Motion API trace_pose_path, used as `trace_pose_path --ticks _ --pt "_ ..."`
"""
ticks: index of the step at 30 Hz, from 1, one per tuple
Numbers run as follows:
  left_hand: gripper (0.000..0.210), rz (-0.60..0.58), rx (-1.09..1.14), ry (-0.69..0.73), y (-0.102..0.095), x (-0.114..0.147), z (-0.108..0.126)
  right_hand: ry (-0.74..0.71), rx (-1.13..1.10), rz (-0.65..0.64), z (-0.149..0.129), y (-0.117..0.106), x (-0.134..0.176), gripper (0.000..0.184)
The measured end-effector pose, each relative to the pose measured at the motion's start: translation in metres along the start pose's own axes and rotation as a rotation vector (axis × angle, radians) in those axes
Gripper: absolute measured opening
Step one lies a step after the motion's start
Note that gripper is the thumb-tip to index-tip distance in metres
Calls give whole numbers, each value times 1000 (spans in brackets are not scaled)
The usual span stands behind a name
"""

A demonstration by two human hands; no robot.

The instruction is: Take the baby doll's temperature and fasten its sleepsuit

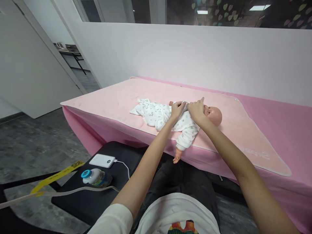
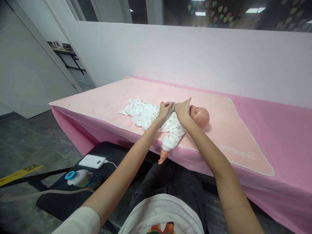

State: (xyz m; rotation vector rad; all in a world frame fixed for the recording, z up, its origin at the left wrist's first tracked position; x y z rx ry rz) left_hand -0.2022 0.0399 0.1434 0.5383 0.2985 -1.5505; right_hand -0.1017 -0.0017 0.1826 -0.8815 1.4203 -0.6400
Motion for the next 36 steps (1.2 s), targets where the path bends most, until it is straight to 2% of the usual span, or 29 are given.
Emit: trace_pose_path --ticks 2,4,6,9,11,14,20,24,26,31,34,36 --pt "12 66 -18 11 -2 1 0 81 8 29 3 -24 13 18" --pt "23 94 -18 6 -3 2 0 167 -75 111 7 -54 27 16" --pt "26 73 -27 -7 -3 3 0 239 -272 216 11 -87 41 14" --pt "22 36 -6 21 -2 4 1 233 -638 292 11 -125 53 13" --pt "21 28 18 52 -2 5 3 207 -810 306 8 -141 58 12" --pt "19 5 39 61 -1 5 4 202 -916 321 3 -151 61 12" --pt "16 -28 67 39 0 6 2 200 -946 313 -4 -153 63 14" --pt "19 -122 3 27 4 11 4 236 -844 333 14 -145 77 15" --pt "20 -183 -104 8 6 14 6 293 -754 323 36 -131 94 17" --pt "18 -322 -259 35 12 18 11 503 -391 181 105 -75 150 24" --pt "18 -344 -267 77 12 19 13 630 -84 60 134 -49 174 29" --pt "18 -329 -290 96 11 20 14 680 91 -44 144 -38 182 32"
Point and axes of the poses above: each hand's wrist, its own x-axis away from the middle knuckle, its own y-axis out of the palm, z = x × y, the point moved 4 cm from there along -x, towards the middle knuckle, and after that the axes turned 15 degrees about x, right-handed, at the moved point
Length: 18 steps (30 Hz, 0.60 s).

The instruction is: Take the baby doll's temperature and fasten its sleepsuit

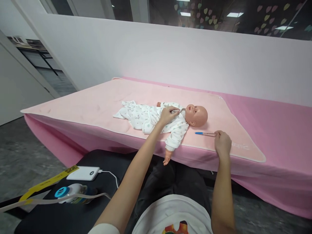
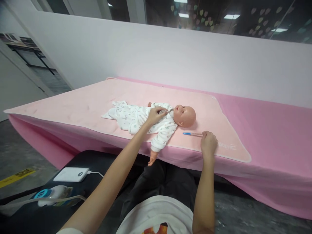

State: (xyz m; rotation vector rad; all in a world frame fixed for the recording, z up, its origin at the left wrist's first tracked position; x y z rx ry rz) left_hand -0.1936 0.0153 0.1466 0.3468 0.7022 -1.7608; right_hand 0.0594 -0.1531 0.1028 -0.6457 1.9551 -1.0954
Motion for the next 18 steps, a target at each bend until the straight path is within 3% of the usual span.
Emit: trace_pose_path --ticks 3,6,8,10,12,14,18 --pt "26 5 -41 3 0 3 -1 14 72 52 -4 4 2 33" --pt "31 6 -11 42 0 5 -1 -14 -114 205 -33 -5 7 35" --pt "31 44 10 58 -1 7 -1 -124 -260 189 -67 -9 11 33" --pt "32 90 6 60 -3 9 -2 -352 -335 93 -113 -9 14 31" --pt "32 119 -5 73 -4 11 -3 -515 -244 67 -154 -7 16 31" --pt "33 132 -12 96 -5 12 -3 -540 -80 80 -184 1 13 33" --pt "33 193 -5 98 -7 14 -5 -511 -32 105 -206 24 2 30"
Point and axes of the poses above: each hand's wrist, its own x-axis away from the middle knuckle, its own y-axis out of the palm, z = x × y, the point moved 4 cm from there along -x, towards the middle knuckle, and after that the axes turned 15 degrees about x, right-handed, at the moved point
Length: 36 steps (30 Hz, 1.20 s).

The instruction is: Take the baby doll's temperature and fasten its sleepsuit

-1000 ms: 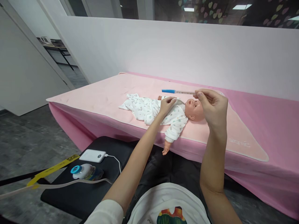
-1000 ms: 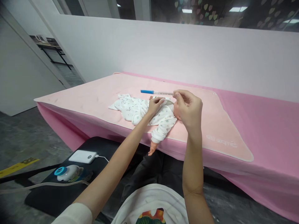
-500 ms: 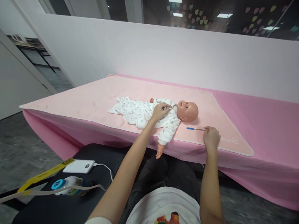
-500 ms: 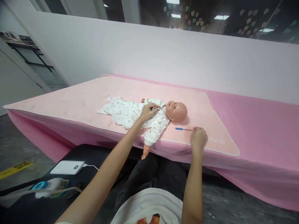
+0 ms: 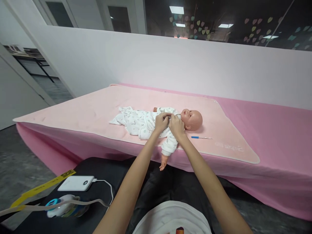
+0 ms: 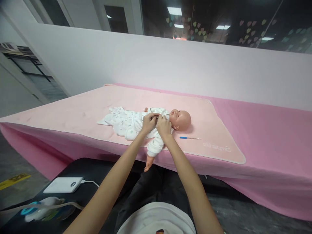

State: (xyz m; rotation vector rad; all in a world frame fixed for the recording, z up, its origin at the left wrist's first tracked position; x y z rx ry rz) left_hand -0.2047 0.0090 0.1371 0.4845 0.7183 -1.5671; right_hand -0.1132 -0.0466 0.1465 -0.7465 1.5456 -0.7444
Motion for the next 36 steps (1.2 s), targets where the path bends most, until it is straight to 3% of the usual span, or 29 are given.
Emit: trace_pose_path --ticks 6,11,13,27,36 --pt "29 83 -181 72 1 8 4 23 -130 133 14 16 9 30" --pt "25 84 -363 149 6 15 9 32 -426 449 19 16 12 26" --pt "25 79 -382 180 7 17 10 41 -489 504 21 18 11 25" --pt "18 -9 -293 220 7 20 16 75 -541 433 22 31 4 24" --pt "15 12 -341 250 9 20 14 24 -532 388 22 29 5 26"
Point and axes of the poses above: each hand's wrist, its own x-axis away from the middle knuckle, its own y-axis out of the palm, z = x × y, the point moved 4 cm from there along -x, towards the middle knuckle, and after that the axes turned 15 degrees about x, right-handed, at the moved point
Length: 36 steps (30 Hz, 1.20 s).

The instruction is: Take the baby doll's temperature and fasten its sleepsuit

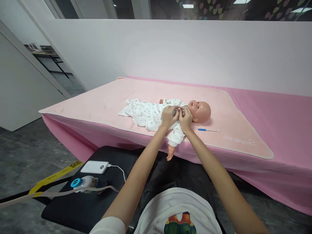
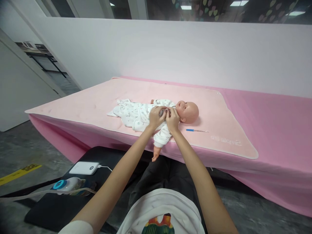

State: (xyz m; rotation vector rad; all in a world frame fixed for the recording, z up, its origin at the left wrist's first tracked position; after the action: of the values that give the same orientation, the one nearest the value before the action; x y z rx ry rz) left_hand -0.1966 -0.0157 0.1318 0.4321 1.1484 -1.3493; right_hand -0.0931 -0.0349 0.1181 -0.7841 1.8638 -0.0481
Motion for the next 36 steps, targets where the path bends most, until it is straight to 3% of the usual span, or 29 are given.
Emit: trace_pose_path --ticks 13,23,36 --pt "14 -56 21 -58 0 -1 2 -6 -30 -17 -1 -1 -1 23" --pt "17 -104 -1 -28 1 -2 7 37 -23 85 8 2 0 19" --pt "10 -144 -20 -42 5 -3 0 31 -7 34 9 1 1 20"
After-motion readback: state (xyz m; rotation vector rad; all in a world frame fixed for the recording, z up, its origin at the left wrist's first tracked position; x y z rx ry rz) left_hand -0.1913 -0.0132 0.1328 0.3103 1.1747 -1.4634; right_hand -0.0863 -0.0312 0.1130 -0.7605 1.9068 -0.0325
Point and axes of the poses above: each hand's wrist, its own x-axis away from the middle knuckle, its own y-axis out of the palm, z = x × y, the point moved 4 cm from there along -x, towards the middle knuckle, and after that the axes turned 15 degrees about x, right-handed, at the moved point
